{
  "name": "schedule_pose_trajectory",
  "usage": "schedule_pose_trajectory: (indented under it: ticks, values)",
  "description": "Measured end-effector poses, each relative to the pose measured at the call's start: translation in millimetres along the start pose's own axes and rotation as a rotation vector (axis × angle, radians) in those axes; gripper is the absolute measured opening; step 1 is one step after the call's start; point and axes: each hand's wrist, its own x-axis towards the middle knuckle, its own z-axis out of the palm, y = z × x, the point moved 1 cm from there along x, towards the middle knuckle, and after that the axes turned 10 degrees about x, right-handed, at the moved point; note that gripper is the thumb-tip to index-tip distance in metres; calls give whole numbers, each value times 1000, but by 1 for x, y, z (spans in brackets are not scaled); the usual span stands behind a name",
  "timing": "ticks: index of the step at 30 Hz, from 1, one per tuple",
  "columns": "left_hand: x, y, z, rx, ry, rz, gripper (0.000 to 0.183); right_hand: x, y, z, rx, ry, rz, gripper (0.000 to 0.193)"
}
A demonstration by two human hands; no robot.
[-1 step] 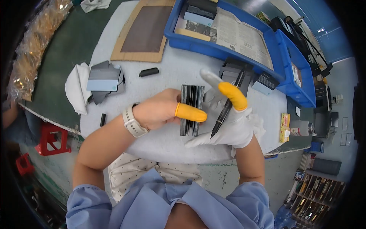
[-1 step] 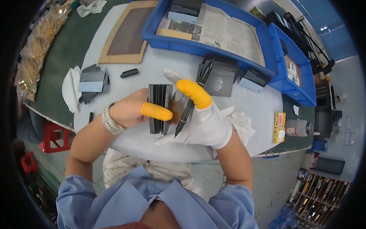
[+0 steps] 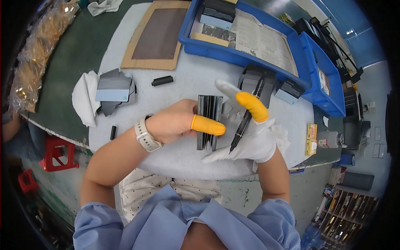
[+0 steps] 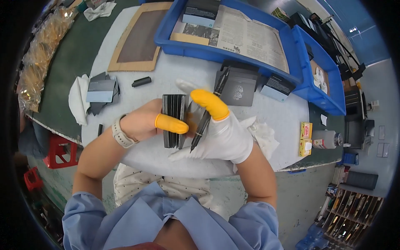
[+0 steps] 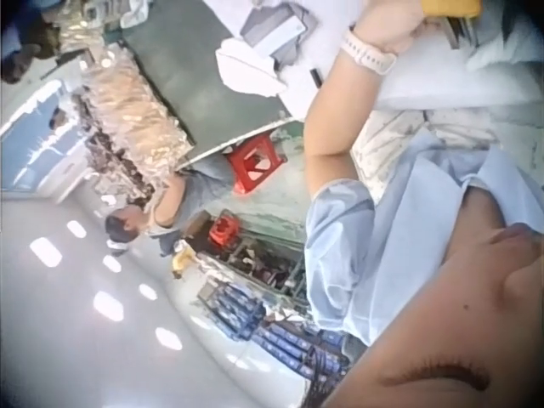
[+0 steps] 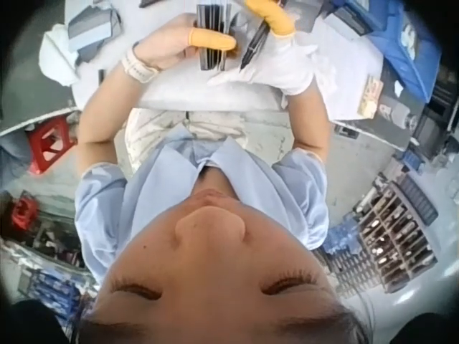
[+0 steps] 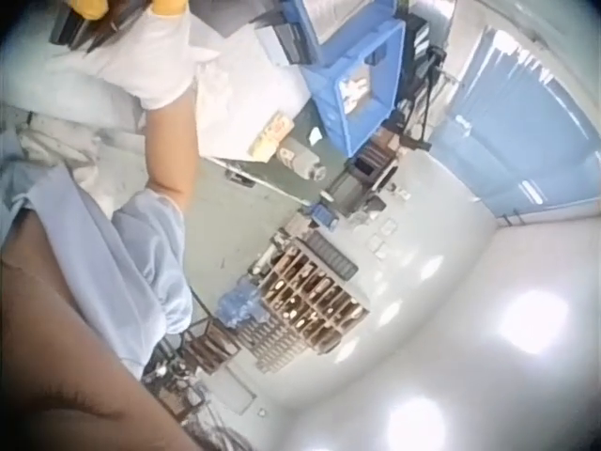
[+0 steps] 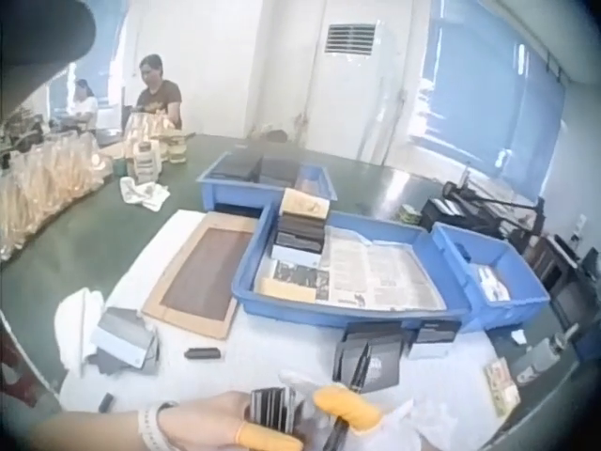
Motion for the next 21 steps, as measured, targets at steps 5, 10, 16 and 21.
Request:
schedule_pose_trajectory:
  ticks: [5,10,16,21]
  values:
    - [-3,4,4,11,18,-17,55,2,-1,5,56,-26,56,114]
    - [-2,5,4,40,19,-20,58,-1,1,5,-11,-38,30,113]
    - [-1,0,2,16,0,10,57,-8,1,1,-92,-65,182,117]
    - [0,0,0,-3,2,-6,56,-1,4,1,78,-81,135,117]
